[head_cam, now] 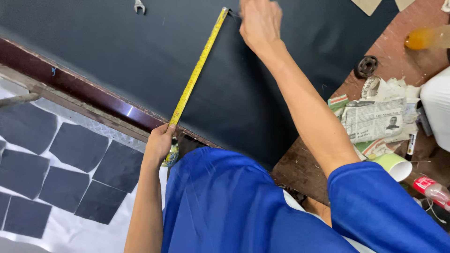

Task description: The person measures a large black sheet on a workbench using a yellow tape measure and marks points with a white chalk-like marker. They then use a long wooden straightedge to draw straight lines across the sheet, repeating the process to create a grid of marked lines.

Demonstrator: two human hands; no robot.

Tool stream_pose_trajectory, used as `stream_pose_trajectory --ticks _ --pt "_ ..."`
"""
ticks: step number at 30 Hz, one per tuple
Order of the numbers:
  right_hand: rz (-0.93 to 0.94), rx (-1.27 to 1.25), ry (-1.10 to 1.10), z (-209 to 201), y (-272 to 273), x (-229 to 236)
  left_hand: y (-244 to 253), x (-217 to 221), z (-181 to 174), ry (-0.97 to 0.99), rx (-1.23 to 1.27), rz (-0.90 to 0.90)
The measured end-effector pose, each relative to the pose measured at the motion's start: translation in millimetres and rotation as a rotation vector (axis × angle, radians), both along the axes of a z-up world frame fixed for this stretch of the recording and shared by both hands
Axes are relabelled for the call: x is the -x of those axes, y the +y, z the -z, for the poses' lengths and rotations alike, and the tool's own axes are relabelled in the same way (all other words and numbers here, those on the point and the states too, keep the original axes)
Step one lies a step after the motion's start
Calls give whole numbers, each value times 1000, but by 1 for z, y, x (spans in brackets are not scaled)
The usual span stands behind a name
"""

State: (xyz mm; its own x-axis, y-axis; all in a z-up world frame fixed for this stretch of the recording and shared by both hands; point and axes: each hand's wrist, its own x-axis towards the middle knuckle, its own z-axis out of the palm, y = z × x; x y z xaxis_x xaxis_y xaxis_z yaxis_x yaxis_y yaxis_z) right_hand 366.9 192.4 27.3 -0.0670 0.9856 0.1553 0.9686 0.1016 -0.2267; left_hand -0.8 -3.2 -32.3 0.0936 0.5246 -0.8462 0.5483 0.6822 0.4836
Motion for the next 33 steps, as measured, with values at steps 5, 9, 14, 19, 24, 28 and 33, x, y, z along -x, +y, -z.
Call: stream_pose_trajectory --ticks 5,9,14,19,24,28,33 --pt "119 -123 385 -31 -12 -39 -5 2 -1 -141 -133 -59" --pt "661 310 1624 -42 -43 -95 4 0 -38 -80 -48 -151" --pt "617 215 1627 -23 -49 -192 46 -7 -78 94 -315 -51" --pt "790 104 1259 -10 2 -320 109 -19 -93 160 -354 -129" --pt "850 80 746 -9 35 -362 186 -56 -90 393 -534 187" --pt "693 215 47 -30 45 -342 245 -78 -72 470 -759 337" --pt "720 397 -46 -49 54 -335 264 -94 -57 571 -767 419"
